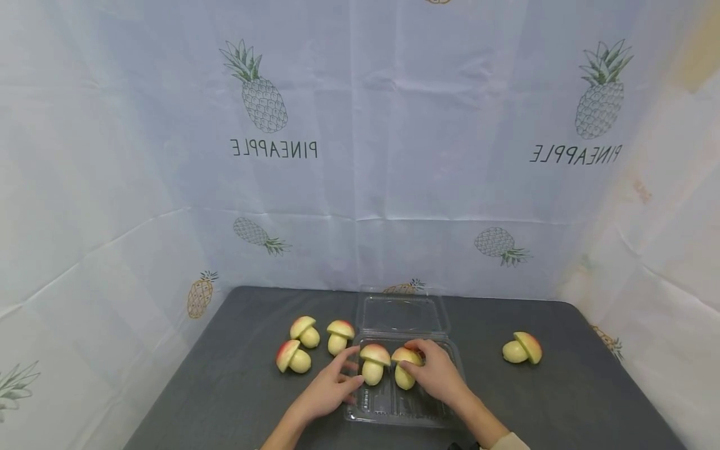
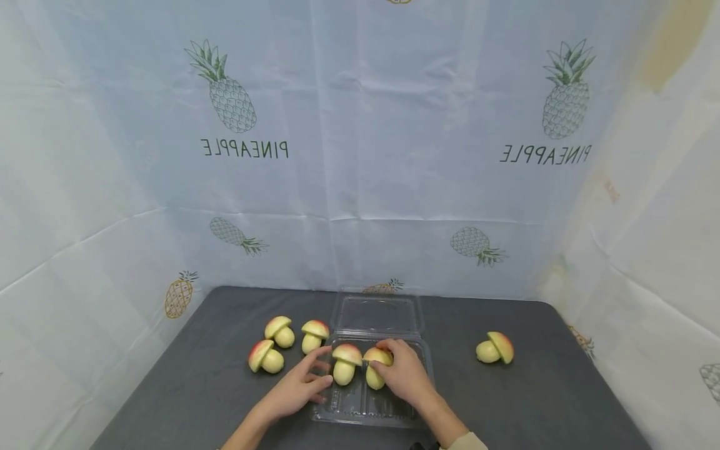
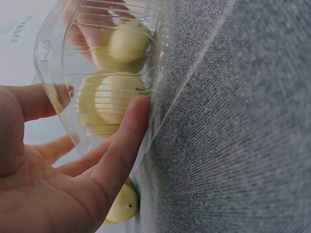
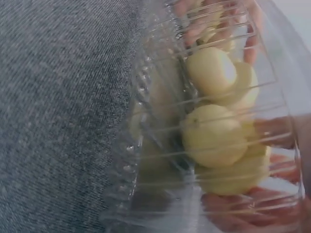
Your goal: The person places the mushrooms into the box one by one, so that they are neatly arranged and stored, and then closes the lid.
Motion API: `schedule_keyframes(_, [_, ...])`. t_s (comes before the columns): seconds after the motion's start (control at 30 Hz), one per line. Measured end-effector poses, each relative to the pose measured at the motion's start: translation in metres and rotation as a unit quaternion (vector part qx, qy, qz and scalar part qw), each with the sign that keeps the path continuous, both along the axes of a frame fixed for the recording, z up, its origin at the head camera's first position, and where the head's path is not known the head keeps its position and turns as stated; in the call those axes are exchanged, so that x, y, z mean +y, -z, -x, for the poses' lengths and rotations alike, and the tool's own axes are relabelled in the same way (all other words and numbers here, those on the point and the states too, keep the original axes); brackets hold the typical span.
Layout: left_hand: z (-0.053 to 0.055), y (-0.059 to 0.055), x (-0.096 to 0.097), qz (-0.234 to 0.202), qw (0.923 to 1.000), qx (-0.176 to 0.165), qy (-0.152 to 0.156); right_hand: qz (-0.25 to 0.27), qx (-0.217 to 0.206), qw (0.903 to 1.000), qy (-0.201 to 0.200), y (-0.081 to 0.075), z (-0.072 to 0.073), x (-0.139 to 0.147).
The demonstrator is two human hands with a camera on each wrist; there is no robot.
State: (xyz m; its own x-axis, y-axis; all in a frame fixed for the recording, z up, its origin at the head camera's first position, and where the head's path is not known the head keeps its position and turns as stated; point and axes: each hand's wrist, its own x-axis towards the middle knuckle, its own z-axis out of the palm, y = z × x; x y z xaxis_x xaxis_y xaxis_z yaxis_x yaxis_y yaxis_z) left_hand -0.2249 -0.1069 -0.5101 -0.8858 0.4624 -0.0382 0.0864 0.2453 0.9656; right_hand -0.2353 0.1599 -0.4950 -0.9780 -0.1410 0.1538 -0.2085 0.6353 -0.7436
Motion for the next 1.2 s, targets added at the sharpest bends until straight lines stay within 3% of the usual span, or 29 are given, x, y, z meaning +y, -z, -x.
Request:
schedule_keyframes(0.3, [-0.001,0.001,0.001,-0.011,0.9999,-0.007,0.0,-0.017,0.003,0.9999,0.0,-0.005,-0.005,0.002])
schedule_keyframes(0.67, [0.0,-0.001,-0.001,0.0,1.0,-0.002,-0.001,-0.04,0.002,0.9988,-0.028,-0.032,-0.013,0.015])
schedule_keyframes(0.97, [0.001,-0.001,-0.001,0.008,1.0,0.005,0.0,-0.045,-0.009,0.9987,-0.02,-0.048,-0.018,0.028])
schedule_keyframes(1.2, [-0.003,-0.004,0.0,0.003,1.0,0.003,0.005,-0.058,0.005,0.9983,-0.005,-0.052,-0.024,0.043])
